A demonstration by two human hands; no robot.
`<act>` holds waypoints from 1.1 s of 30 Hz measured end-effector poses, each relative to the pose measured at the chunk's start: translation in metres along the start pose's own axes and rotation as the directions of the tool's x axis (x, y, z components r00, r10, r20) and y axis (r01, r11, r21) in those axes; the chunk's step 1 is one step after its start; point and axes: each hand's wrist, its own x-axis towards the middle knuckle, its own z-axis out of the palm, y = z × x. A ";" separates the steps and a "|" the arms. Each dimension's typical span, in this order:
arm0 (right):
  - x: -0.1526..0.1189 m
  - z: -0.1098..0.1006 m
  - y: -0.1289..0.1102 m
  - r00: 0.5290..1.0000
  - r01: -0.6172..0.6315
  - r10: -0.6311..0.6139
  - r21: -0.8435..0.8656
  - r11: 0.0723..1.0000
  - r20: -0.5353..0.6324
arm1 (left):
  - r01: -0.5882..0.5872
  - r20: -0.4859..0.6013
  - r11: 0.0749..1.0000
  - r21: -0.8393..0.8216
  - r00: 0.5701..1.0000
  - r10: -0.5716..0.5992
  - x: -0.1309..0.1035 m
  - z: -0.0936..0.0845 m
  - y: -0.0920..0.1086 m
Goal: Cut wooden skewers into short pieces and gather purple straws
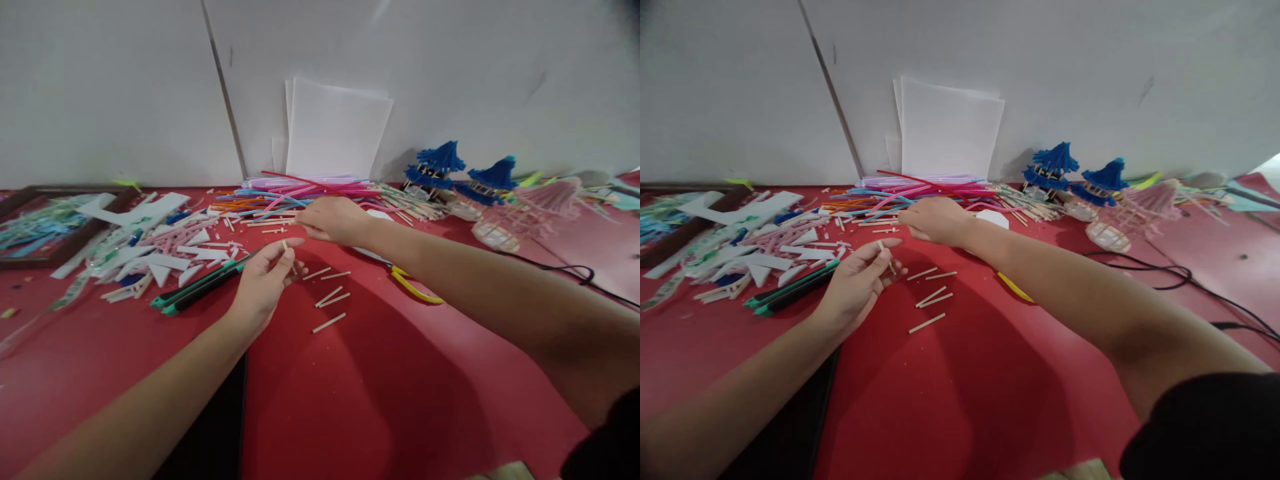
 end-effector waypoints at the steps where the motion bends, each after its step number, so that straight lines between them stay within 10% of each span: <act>1: -0.006 -0.004 -0.003 0.996 -0.057 0.060 0.058 0.997 -0.059 | -0.023 -0.016 0.998 0.059 1.000 0.024 0.000 -0.001 -0.001; 4: -0.030 -0.011 -0.017 0.965 -0.138 0.197 0.307 0.942 -0.170 | -0.142 -0.021 0.942 0.304 0.988 0.156 -0.001 -0.001 -0.002; 8: -0.060 -0.009 -0.044 0.931 -0.303 0.356 0.706 0.641 0.077 | -0.239 0.089 0.785 0.571 0.969 0.231 -0.006 0.002 0.000; 20: -0.065 0.001 -0.072 0.810 -0.426 0.442 0.905 -0.006 0.385 | -0.196 0.168 0.658 0.727 0.980 0.106 -0.013 0.007 0.003; 28: -0.063 0.005 -0.081 0.858 -0.350 0.509 0.803 0.483 0.068 | -0.255 0.206 0.490 0.833 0.967 0.153 -0.013 0.011 0.004; 33: -0.065 0.006 -0.084 0.900 -0.267 0.431 0.704 0.658 -0.062 | -0.215 0.163 0.593 0.776 0.977 0.141 -0.016 0.012 0.002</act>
